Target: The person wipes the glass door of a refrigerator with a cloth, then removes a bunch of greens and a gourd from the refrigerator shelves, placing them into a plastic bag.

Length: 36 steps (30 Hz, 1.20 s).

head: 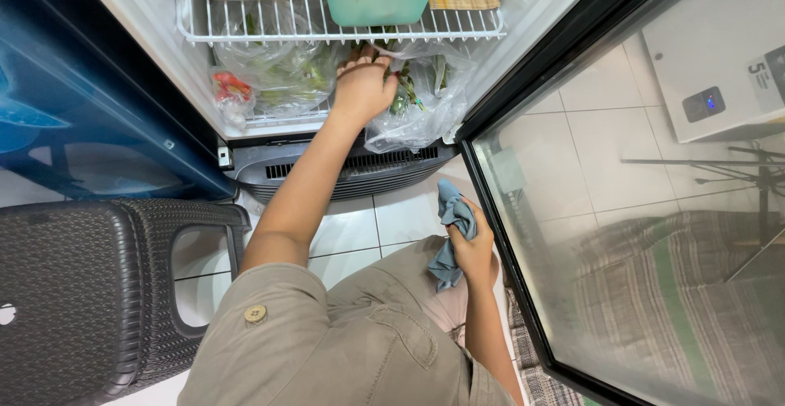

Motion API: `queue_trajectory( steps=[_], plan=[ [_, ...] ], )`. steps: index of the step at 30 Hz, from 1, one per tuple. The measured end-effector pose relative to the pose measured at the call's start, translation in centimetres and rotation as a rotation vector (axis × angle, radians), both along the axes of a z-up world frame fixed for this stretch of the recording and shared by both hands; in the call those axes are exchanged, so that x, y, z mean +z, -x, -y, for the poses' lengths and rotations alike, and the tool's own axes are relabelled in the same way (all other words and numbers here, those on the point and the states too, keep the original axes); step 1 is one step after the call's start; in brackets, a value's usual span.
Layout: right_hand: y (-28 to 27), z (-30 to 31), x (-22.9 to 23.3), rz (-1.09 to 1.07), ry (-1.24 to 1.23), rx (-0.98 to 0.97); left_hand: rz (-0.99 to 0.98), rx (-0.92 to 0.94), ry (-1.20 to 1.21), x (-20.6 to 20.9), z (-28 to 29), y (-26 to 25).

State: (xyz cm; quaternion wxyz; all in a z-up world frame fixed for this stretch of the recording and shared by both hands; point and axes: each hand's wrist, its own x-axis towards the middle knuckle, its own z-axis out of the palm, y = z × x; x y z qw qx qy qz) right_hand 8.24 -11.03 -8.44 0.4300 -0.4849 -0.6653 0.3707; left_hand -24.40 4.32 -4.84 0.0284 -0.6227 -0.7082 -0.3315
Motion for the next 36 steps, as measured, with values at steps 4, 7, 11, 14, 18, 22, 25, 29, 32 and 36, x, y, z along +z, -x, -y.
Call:
queue_trajectory(
  steps=[4,7,11,14,18,22,25,29,32,36],
  plan=[
    [0.1,0.4,-0.1,-0.01,0.063,-0.004,0.125,0.088,0.276,0.4,-3.7,-0.5],
    [0.1,0.8,-0.4,-0.027,0.082,-0.003,0.317,0.095,0.448,-0.4,-7.4,0.8],
    [0.1,0.3,-0.1,-0.02,0.022,0.027,0.594,0.097,0.363,-2.7,-8.5,1.3],
    [0.1,-0.7,1.4,-0.045,0.053,0.001,0.709,0.042,0.31,-4.3,-8.4,1.9],
    [0.5,-3.0,3.9,-0.046,-0.088,-0.022,0.382,0.099,0.332,-3.7,-7.4,2.2],
    [1.0,-4.0,5.4,-0.048,-0.075,-0.006,0.083,-0.14,0.503,-1.1,-6.0,2.3],
    [1.9,-3.9,5.5,-0.053,-0.044,0.004,-0.1,-0.319,0.474,0.9,-6.6,0.7],
    [2.0,-2.5,4.3,-0.032,-0.004,0.018,-0.219,-0.33,0.594,0.2,-8.9,0.3],
    [1.6,-2.6,3.7,-0.024,-0.003,0.033,-0.284,-0.354,0.502,-2.6,-11.6,1.6],
    [1.2,-2.8,3.2,-0.037,0.039,0.005,-0.264,-0.342,0.495,-3.5,-11.5,2.3]
  ],
)
